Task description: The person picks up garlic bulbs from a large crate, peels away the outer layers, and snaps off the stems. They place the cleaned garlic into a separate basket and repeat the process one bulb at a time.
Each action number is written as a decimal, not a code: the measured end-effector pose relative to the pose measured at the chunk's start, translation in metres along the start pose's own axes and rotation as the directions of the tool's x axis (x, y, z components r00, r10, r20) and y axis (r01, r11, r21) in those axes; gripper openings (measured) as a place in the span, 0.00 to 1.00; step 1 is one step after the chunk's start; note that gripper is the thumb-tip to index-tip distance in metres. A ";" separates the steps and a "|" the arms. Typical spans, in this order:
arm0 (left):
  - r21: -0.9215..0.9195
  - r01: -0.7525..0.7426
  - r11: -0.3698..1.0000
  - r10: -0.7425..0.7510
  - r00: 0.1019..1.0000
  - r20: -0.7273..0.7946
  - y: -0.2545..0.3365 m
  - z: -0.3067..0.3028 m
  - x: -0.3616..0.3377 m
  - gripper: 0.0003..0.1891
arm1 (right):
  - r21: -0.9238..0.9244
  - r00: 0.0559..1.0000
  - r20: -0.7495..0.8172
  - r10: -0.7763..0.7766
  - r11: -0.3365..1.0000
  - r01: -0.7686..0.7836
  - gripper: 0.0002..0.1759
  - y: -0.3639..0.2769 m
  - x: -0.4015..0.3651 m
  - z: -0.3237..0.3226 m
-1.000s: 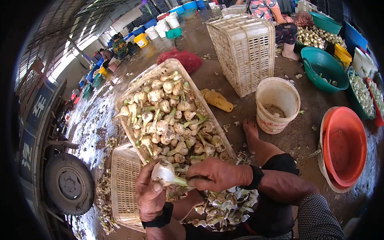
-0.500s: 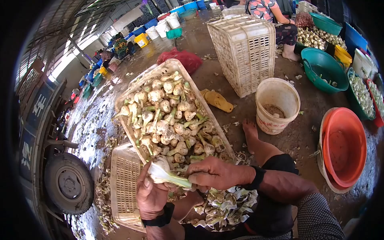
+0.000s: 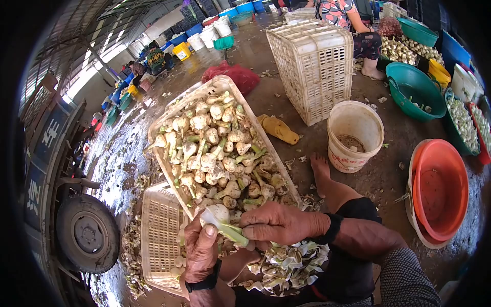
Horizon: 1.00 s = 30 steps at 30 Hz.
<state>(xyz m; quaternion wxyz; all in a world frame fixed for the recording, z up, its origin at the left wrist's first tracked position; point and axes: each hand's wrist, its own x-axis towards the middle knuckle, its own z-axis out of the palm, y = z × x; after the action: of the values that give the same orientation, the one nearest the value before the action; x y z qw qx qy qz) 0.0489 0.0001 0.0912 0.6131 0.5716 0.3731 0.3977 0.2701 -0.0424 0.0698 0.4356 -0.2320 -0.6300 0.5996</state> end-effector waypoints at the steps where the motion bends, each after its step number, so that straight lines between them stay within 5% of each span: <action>1: -0.001 0.002 1.000 -0.002 1.000 0.000 0.000 0.000 0.000 0.37 | -0.055 0.999 0.016 -0.048 0.997 0.049 0.16 0.003 -0.001 0.000; 5: 0.004 0.071 0.997 -0.071 0.997 -0.006 0.002 0.005 0.002 0.39 | -0.191 0.993 -0.011 -0.119 0.975 0.115 0.13 0.006 0.001 0.003; 7: -0.007 0.082 0.997 -0.082 0.997 -0.015 0.000 0.010 0.002 0.39 | -0.448 0.945 -0.047 -0.323 0.852 0.269 0.10 0.009 0.004 0.005; 15: 0.205 0.058 0.977 -0.085 0.989 0.125 0.004 0.016 0.003 0.39 | -0.854 0.886 -0.201 -0.417 0.518 0.050 0.09 0.030 0.012 -0.020; 17: 0.077 0.114 0.991 -0.128 0.967 0.219 0.009 0.017 -0.007 0.42 | -0.868 0.845 -0.368 -0.388 0.469 -0.162 0.06 0.043 0.013 -0.034; 19: -0.090 0.109 0.990 -0.066 0.920 0.386 0.010 0.016 -0.015 0.44 | -0.876 0.821 -0.380 -0.425 0.451 -0.172 0.05 0.053 0.009 -0.044; 20: -0.206 0.069 0.976 0.027 0.902 0.431 0.007 0.014 -0.012 0.44 | -0.874 0.962 -0.204 -0.183 0.477 -0.095 0.07 0.052 0.005 -0.046; 21: -0.210 0.064 0.976 0.032 0.905 0.424 0.005 0.014 -0.012 0.44 | -0.852 0.997 0.012 0.072 0.524 -0.028 0.09 0.054 0.003 -0.044; 22: -0.250 0.042 0.967 0.059 0.922 0.383 0.006 0.016 -0.010 0.44 | -0.705 0.994 0.098 0.042 0.708 0.040 0.22 0.058 0.002 -0.035; 25: -0.262 -0.046 0.964 0.120 0.954 0.275 0.003 0.004 -0.009 0.42 | -0.497 0.992 0.105 0.073 0.867 -0.011 0.26 0.035 0.003 -0.015; 27: -0.235 -0.138 0.962 0.208 0.930 0.304 0.000 -0.007 -0.005 0.40 | -0.478 0.984 0.100 0.150 0.874 -0.085 0.19 0.026 0.006 -0.017; 29: -0.248 -0.154 0.957 0.223 0.933 0.282 -0.002 -0.009 -0.005 0.39 | 0.091 0.935 0.012 0.354 0.931 -0.353 0.19 0.009 0.004 -0.012; 30: -0.234 -0.151 0.960 0.210 0.945 0.253 -0.001 -0.007 -0.006 0.38 | 0.097 0.958 0.090 0.271 0.955 -0.279 0.20 0.008 0.004 -0.013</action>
<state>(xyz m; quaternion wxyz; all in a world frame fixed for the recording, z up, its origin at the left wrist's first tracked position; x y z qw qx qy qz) 0.0399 -0.0030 0.0902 0.6771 0.5845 0.1857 0.4067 0.2768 -0.0310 0.0618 0.3355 -0.2706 -0.5741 0.6961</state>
